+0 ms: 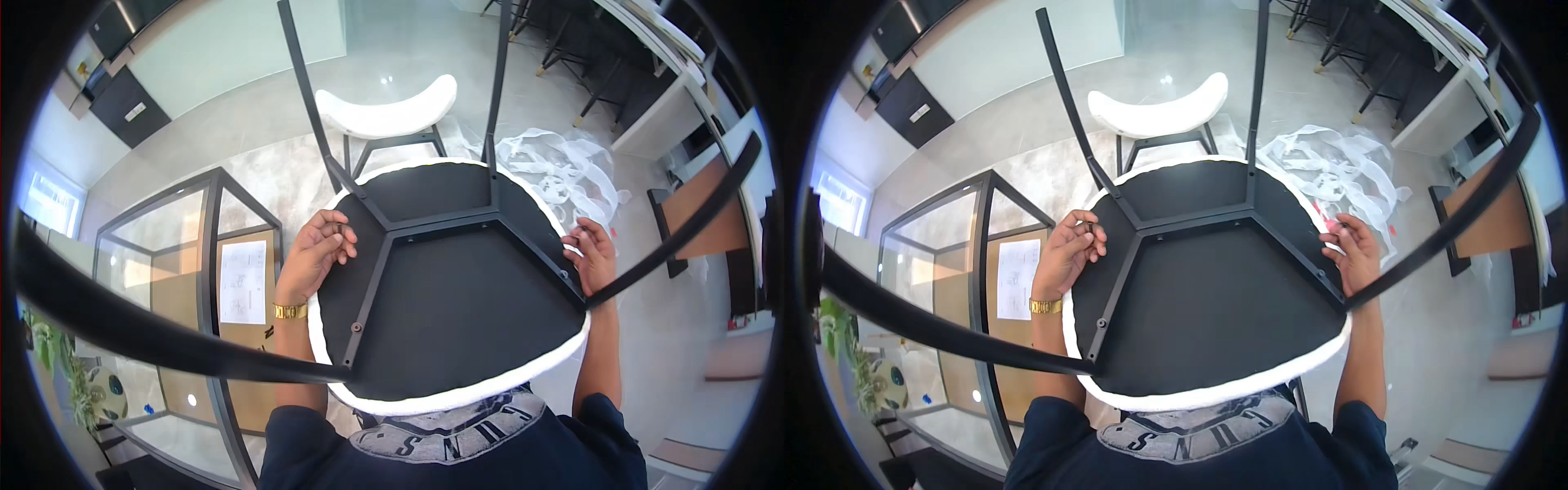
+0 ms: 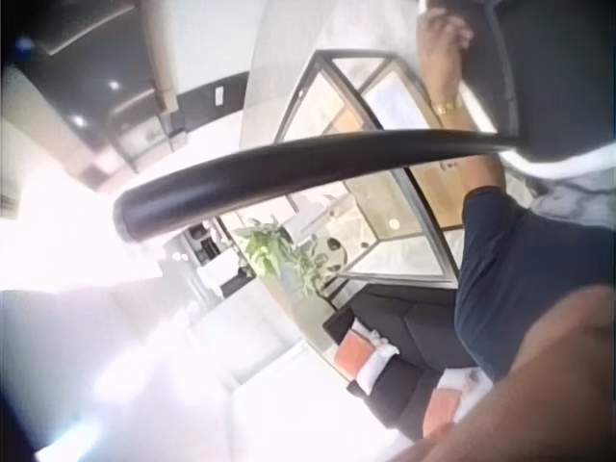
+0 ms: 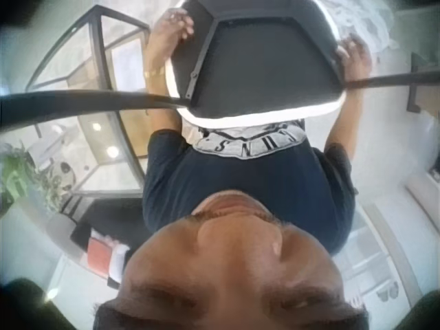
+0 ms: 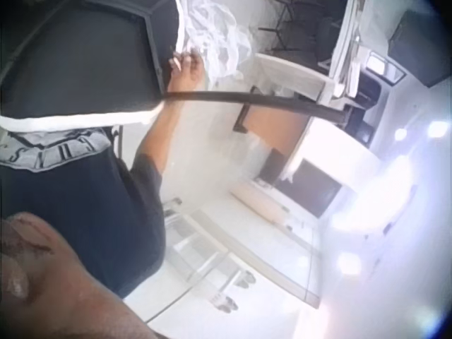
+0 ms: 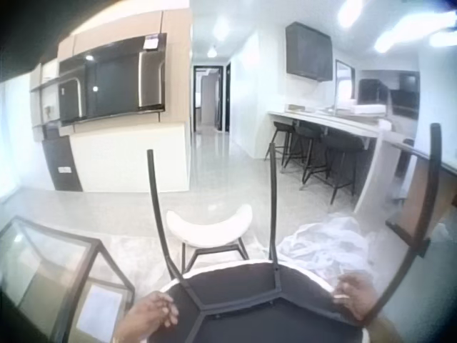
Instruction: The person assembles a chair by placing a metal frame onto the underside of a seat cushion and securing it with screws by hand.
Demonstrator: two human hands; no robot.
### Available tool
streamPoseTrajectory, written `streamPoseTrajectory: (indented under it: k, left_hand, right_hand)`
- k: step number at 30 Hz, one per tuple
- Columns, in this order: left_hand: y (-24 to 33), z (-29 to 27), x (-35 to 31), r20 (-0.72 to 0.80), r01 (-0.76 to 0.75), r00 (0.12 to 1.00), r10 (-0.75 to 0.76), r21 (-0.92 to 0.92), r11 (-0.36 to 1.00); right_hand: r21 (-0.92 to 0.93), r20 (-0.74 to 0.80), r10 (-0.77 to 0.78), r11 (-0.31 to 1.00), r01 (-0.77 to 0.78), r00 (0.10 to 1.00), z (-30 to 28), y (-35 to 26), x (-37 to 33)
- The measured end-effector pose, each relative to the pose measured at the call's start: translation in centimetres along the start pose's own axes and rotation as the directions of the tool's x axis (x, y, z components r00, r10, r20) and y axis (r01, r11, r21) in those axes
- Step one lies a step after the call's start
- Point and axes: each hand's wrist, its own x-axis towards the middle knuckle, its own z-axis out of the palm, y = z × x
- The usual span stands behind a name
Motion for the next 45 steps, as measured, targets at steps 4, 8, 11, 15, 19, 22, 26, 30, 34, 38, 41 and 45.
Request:
streamPoseTrajectory:
  k: [4, 8, 11, 15, 19, 22, 26, 30, 34, 38, 41, 45]
  left_hand:
    - [-0.1, -1.3, -0.6, -0.018, -0.036, 0.999, 0.036, 0.041, 0.999]
    - [-1.5, -1.7, 0.3, -0.047, -0.072, 0.996, 0.071, -0.017, 0.997]
    - [0.9, -0.3, -0.7, -0.044, -0.092, 0.994, 0.101, 0.177, 0.980]
    - [-1.4, -4.5, -1.6, -0.074, -0.206, 0.971, 0.226, 0.220, 0.954]
    - [-1.6, -1.9, -0.8, -0.134, -0.217, 0.967, 0.218, 0.021, 0.976]
    - [-1.6, -1.5, -1.2, -0.142, -0.263, 0.956, 0.258, -0.016, 0.965]
    - [-2.6, -2.7, -2.4, -0.457, -0.524, 0.767, 0.450, -0.043, 0.850]
    - [-8.9, -9.1, -6.7, -0.885, -0.585, 0.242, 0.397, 0.193, 0.787]
    - [-18.0, -12.8, -16.4, -0.867, 0.079, -0.101, 0.487, 0.481, 0.873]
    - [-21.8, -12.4, -21.0, -0.943, 0.276, -0.065, 0.328, 0.298, 0.914]
    - [-24.9, -13.5, -22.3, -0.945, 0.317, -0.110, 0.308, 0.260, 0.912]
    - [-26.6, -17.3, -23.3, -0.939, 0.216, -0.003, 0.343, 0.334, 0.917]
  right_hand:
    - [-0.016, -0.044, 0.016, 1.000, -0.017, 0.999, 1.6, -0.2, -0.1]
    - [0.009, -0.077, 0.023, 1.000, -0.022, 0.997, -1.4, 1.4, -0.2]
    - [0.105, 0.018, 0.018, 0.994, -0.020, 1.000, -5.7, 3.5, 1.6]
    - [0.237, 0.299, -0.062, 0.971, -0.011, 0.952, -3.8, 4.2, 4.3]
    - [0.005, 0.311, -0.007, 1.000, 0.006, 0.950, -4.9, -0.4, 5.1]
    - [-0.019, 0.298, 0.002, 1.000, 0.003, 0.955, -5.8, 0.2, 4.7]
    - [-0.019, 0.155, 0.029, 0.999, -0.027, 0.988, -2.7, 0.5, 4.5]
    - [0.007, 0.194, -0.001, 1.000, -0.001, 0.981, -5.7, 0.7, 4.3]
    - [0.043, 0.303, 0.004, 0.999, -0.018, 0.953, -5.4, 1.1, 5.6]
    - [0.033, 0.240, 0.005, 0.999, -0.013, 0.971, -4.6, 0.6, 3.9]
    - [0.008, 0.252, -0.001, 1.000, 0.000, 0.968, -4.8, 0.5, 3.6]
    - [-0.053, 0.159, 0.052, 0.998, -0.044, 0.986, -4.5, 1.5, 4.1]
